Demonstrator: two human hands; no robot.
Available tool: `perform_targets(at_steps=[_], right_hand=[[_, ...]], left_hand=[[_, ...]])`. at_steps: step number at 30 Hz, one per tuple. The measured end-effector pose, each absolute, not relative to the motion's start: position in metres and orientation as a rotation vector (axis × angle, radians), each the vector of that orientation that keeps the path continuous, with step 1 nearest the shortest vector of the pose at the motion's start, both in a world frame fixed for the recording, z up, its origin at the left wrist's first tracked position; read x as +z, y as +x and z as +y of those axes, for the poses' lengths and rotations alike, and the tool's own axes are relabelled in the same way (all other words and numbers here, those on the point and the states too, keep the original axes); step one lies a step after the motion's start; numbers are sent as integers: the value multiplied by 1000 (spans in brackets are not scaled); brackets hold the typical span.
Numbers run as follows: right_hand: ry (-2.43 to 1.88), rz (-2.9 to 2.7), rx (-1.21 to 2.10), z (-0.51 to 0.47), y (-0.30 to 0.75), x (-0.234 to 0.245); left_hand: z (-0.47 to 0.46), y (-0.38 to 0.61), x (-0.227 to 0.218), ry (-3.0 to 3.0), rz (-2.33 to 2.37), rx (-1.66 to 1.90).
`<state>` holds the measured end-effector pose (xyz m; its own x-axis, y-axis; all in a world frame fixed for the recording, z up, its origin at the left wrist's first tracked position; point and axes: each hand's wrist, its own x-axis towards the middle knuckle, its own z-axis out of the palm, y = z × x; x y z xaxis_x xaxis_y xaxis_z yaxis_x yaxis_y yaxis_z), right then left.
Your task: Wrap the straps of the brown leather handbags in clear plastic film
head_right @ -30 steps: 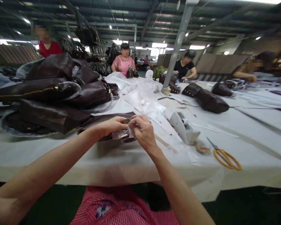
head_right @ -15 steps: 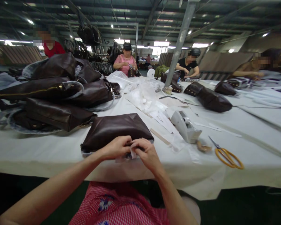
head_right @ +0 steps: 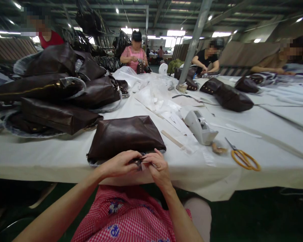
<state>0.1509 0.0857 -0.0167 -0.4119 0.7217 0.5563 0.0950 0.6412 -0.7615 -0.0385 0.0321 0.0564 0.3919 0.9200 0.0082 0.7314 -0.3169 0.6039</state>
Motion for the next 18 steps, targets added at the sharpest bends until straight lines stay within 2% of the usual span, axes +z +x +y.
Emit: perform_targets(at_steps=[2,5,8,11,18], right_hand=[[-653,-1866,813,86,151,-19],[-682,-1827,832,86,151,-20],[-683,-1805,858,85,151,-20],[-667,-1796,905,87,151,-22],[-691,-1713,1010,99,157,-27]], left_hand=[[26,-49,63,2138,1360,498],[9,-61,70,2150,1567,468],[-9,-68,70,2198,1851,213],[-18,-71,61,2184,1935,-15],[-7,-58,44,2259,1930,45]])
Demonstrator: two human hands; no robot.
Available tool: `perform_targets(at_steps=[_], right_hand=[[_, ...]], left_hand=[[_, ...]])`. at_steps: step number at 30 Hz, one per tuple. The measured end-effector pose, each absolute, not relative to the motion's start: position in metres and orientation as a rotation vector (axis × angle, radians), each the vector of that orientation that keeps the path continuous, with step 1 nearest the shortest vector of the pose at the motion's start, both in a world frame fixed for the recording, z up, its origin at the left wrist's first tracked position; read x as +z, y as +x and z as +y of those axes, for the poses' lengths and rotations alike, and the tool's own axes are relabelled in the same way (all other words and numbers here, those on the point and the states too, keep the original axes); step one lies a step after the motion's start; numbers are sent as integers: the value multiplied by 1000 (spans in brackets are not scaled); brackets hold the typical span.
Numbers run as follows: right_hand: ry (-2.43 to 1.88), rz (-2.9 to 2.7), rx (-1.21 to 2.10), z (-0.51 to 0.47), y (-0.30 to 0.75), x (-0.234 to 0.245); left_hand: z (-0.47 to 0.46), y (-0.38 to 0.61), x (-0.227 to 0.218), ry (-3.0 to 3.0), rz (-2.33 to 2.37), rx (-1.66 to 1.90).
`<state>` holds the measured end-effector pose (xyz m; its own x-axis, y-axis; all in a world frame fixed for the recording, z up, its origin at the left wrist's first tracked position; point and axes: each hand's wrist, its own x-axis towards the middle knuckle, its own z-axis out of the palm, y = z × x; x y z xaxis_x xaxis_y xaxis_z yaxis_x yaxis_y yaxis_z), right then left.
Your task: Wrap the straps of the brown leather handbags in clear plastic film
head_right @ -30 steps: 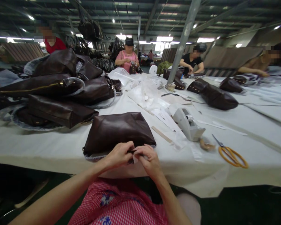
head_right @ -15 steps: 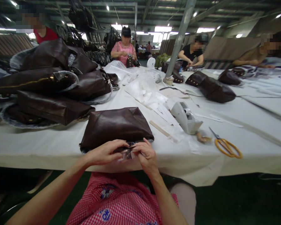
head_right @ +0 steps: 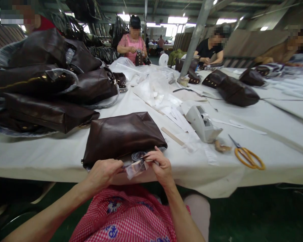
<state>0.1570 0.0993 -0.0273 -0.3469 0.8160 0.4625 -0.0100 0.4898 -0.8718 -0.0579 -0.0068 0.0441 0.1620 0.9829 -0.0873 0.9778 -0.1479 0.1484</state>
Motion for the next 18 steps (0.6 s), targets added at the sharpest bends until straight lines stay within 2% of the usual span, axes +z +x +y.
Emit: perform_targets(at_steps=[6,10,12,15,18], right_hand=[[-657,-1744,1081,103,163,-27],[-656,-1767,1090,104,165,-27],[-654,-1761,1090,104,165,-27],[-649,-1740,1091,104,164,-27],[-638,-1736,1077,102,162,-27]], left_hand=[[-3,-48,52,2227,1877,20],[11,-54,66,2135,1513,374],[25,-58,70,2201,1323,442],[47,-59,69,2358,1156,270],[60,-53,64,2438,1180,119]])
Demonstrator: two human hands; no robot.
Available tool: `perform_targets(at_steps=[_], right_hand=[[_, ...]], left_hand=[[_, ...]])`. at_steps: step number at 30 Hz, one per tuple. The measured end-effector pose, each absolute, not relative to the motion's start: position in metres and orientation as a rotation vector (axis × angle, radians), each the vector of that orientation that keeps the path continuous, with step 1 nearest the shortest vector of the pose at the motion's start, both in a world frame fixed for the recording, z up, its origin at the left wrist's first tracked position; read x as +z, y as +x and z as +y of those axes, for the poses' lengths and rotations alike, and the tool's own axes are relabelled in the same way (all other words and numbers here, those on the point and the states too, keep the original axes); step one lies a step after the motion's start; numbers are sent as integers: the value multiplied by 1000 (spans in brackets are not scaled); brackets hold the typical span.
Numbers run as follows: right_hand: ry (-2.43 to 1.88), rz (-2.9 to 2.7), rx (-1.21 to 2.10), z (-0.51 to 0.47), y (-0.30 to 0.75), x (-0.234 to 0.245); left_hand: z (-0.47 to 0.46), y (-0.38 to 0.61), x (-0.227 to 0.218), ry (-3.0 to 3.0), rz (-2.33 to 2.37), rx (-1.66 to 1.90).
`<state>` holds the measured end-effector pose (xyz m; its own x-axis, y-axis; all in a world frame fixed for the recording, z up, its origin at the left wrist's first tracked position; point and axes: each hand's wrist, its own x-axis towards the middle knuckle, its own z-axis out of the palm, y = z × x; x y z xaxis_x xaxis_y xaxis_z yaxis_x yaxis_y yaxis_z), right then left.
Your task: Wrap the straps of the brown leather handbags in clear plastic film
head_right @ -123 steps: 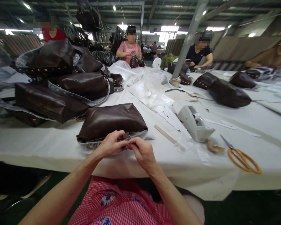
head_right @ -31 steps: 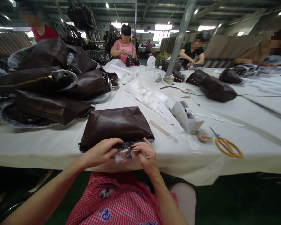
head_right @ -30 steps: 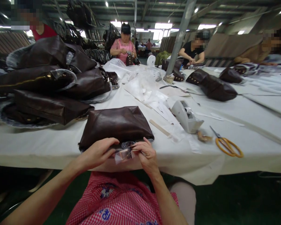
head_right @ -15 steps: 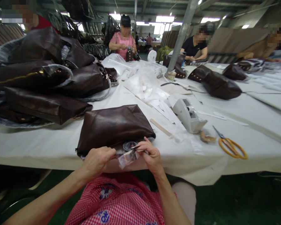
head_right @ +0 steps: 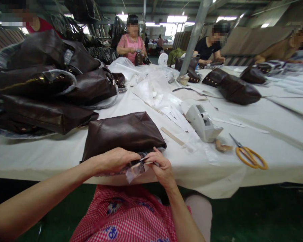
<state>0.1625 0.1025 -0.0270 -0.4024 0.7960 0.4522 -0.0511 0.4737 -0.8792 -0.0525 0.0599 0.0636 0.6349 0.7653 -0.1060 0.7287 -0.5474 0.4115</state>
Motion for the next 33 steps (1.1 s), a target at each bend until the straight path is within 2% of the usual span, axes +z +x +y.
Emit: perform_targets(at_steps=[6,19,33], right_hand=[[-655,-1764,1048,104,159,-25],[-724,-1828,938,108,148,-24],[-728,-1825,853,104,142,-22]], left_hand=[[60,-42,61,2398,1354,64],[50,-26,66,1903,1617,365],[24,-13,70,1934,1838,310]])
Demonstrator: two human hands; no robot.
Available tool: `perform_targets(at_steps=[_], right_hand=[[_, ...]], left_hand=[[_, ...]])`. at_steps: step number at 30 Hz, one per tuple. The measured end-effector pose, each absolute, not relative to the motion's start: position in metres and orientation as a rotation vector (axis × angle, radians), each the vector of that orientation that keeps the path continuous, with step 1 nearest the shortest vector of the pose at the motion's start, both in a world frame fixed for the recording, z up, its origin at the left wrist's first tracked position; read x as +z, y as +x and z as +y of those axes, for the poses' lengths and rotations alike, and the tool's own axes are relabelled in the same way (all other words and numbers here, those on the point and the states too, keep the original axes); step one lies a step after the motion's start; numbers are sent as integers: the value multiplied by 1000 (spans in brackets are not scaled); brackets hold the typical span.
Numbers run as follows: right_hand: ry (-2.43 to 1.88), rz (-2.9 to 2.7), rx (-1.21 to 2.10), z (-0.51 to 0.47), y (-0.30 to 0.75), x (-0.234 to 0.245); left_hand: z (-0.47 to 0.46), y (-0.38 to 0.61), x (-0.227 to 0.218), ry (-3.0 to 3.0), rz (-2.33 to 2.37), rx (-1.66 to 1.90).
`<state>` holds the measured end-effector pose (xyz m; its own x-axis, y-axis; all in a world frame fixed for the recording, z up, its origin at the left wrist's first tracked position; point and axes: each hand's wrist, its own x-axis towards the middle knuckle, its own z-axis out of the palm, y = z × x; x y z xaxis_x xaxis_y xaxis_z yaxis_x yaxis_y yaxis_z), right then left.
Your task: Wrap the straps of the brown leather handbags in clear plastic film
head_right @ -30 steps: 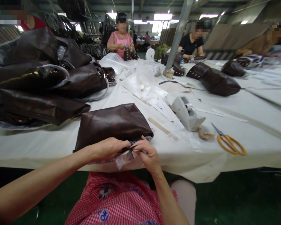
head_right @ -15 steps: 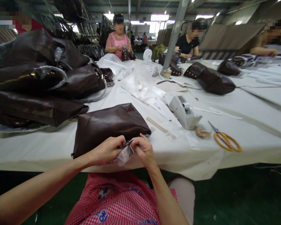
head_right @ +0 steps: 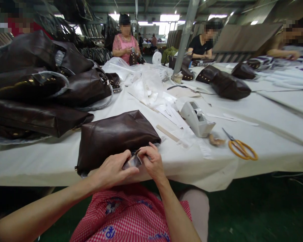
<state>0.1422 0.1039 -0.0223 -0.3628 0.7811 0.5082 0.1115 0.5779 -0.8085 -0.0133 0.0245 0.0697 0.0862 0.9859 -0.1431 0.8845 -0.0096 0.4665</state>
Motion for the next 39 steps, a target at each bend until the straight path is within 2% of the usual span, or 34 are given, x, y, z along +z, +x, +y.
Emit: perform_targets(at_steps=[8,21,31,39], right_hand=[[-689,-1855,875,103,144,-20],[-700,-1607,889,101,152,4],[-766,-1094,1484,75,155,-13],[-786,-1154,1796,72,166,-27]], left_hand=[[21,-6,51,1985,1922,404],[46,-28,75,1754,1732,540],[46,-26,67,1791,1733,545],[38,-23,55,1964,1705,524]])
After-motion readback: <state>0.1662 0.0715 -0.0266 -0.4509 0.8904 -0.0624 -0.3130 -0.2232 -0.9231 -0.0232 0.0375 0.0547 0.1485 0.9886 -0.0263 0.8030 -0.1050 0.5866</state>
